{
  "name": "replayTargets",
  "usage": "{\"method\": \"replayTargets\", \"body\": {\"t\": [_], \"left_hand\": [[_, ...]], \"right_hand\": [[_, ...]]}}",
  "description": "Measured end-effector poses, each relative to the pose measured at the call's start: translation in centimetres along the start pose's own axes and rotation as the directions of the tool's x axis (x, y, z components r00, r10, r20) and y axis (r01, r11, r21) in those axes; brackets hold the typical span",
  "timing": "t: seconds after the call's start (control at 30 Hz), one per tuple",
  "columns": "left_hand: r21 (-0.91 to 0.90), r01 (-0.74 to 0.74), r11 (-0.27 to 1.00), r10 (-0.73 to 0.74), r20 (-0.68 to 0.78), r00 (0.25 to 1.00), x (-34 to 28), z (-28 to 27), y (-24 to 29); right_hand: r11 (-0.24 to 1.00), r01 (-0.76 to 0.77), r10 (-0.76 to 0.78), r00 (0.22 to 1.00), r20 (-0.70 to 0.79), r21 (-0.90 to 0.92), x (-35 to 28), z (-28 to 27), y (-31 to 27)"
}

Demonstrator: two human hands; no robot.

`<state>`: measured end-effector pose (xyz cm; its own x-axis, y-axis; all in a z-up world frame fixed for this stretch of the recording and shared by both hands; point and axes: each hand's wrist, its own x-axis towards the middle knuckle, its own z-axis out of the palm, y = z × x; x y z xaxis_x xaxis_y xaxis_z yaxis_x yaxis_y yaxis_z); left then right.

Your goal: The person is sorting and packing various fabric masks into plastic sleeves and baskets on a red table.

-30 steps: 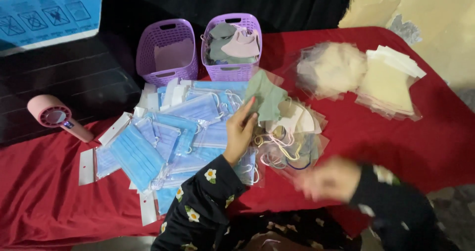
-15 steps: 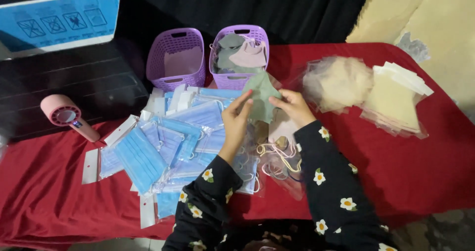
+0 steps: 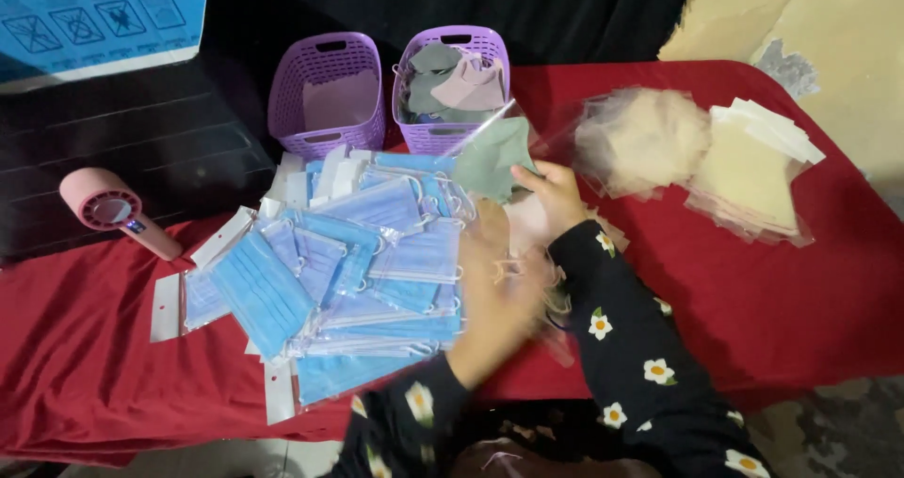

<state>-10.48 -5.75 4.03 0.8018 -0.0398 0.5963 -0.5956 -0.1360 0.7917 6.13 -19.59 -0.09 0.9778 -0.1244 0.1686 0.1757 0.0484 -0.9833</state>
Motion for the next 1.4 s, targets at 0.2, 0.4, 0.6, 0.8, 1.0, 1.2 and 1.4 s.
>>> {"method": "replayTargets", "body": {"t": [0.2,0.4,0.6,0.8,1.0,1.2,1.4], "left_hand": [[0.167,-0.381,0.909,0.204,0.619,0.758,-9.9,4.2,4.5],[0.96,0.259,0.104,-0.98,0.144,-0.14,-8.9,6.5,13.5],[-0.427,0.258,0.866,0.379,0.9,0.216,-15.1,5.7,-3.6],[-0.587,0.491,0.643,-0.678,-0.14,0.722,2.0,0.5,-3.6],[-0.886,0.349,0.305,-0.588,0.113,0.801,9.7,-0.4,-15.4],[-0.659,0.391,0.643,-0.509,0.014,0.861,9.6,-0.9,-20.9],[-0.654,0.226,0.722,-0.282,0.019,0.959,9.0,-1.9,-14.8]], "right_hand": [[0.976,-0.138,0.134,0.99,0.033,0.17,1.7,0.8,-2.0],[0.978,-0.205,0.207,0.977,-0.057,0.029,7.3,-2.5,-4.1],[0.984,-0.06,0.082,0.989,-0.127,0.17,9.6,-3.2,-3.8],[0.929,-0.079,0.094,0.995,-0.023,0.361,-1.1,-1.0,-5.3],[0.977,-0.073,0.072,0.997,0.015,0.2,-1.1,-1.2,-3.1],[0.96,0.023,0.007,0.994,0.105,-0.28,0.3,-2.7,1.1],[0.991,0.021,-0.007,0.995,0.103,-0.135,-0.8,-1.7,-0.4]]}}
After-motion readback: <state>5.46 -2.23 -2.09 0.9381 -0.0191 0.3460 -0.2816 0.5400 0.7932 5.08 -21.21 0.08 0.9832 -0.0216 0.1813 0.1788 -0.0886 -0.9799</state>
